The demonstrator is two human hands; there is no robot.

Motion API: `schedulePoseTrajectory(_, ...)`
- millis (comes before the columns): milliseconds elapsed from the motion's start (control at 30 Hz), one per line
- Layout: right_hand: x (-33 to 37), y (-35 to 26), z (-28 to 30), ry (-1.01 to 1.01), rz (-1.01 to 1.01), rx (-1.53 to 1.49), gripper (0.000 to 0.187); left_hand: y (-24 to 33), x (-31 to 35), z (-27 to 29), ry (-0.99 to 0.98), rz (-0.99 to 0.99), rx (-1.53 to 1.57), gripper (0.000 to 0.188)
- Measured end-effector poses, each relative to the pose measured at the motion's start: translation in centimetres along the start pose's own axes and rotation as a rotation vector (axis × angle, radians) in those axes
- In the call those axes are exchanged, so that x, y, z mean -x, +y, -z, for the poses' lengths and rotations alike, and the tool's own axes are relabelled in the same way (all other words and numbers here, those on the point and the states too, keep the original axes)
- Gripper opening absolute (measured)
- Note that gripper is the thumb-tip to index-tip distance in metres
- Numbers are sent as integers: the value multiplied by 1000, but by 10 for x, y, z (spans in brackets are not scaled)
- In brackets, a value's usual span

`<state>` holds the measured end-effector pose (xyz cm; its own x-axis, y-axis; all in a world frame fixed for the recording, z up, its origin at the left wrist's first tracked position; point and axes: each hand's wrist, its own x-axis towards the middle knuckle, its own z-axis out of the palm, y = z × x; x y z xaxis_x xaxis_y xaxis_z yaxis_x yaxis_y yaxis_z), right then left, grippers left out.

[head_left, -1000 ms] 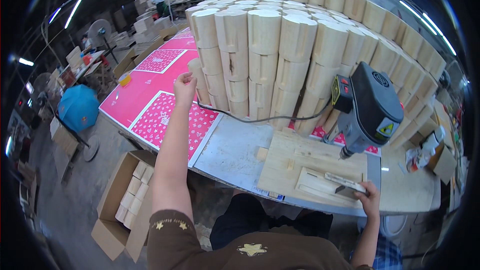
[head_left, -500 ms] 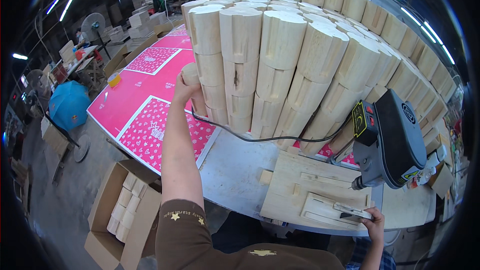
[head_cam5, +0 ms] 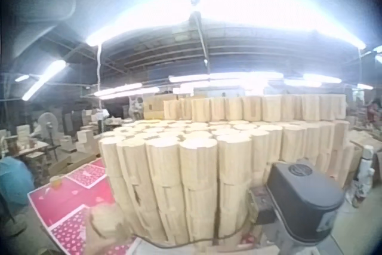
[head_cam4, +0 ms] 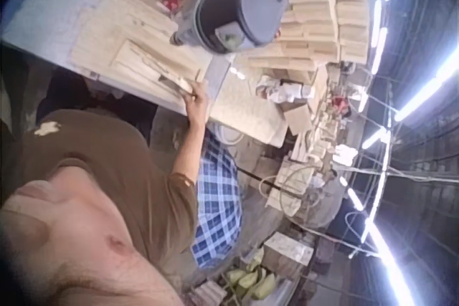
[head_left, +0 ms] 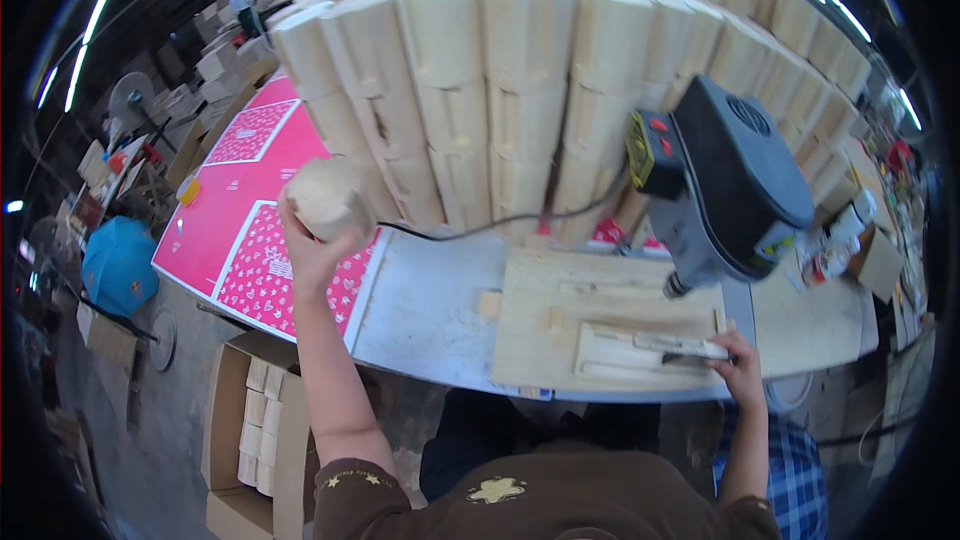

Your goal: Drilling a hole and inserting metal components into cylindrical wooden blocks using a drilling machine jig.

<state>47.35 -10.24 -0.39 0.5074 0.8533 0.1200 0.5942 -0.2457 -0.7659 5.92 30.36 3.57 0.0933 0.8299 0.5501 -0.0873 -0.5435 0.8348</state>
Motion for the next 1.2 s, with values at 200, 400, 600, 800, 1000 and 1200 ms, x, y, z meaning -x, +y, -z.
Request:
schedulePoseTrajectory(200,-14,-6,-3,-57,113,0,32,91,90,-121,-696,-130,-355,76)
schedulePoseTrajectory(400,-16,-2,-3,-65,93,-57,30,98,135,-192,-1133,-228,-834,72)
schedulePoseTrajectory(600,-15,5,3,-123,104,-165,28,95,150,-213,-1204,-208,-902,76)
schedulePoseTrajectory(800,-16,6,7,-115,95,-212,28,101,158,-217,-1203,-260,-974,76)
schedulePoseTrajectory(1000,-23,10,11,-166,42,-183,28,108,163,-220,-1204,-289,-1005,76)
schedulePoseTrajectory(1200,-18,-6,-16,-209,212,-224,29,94,182,-230,-1143,-333,-715,76)
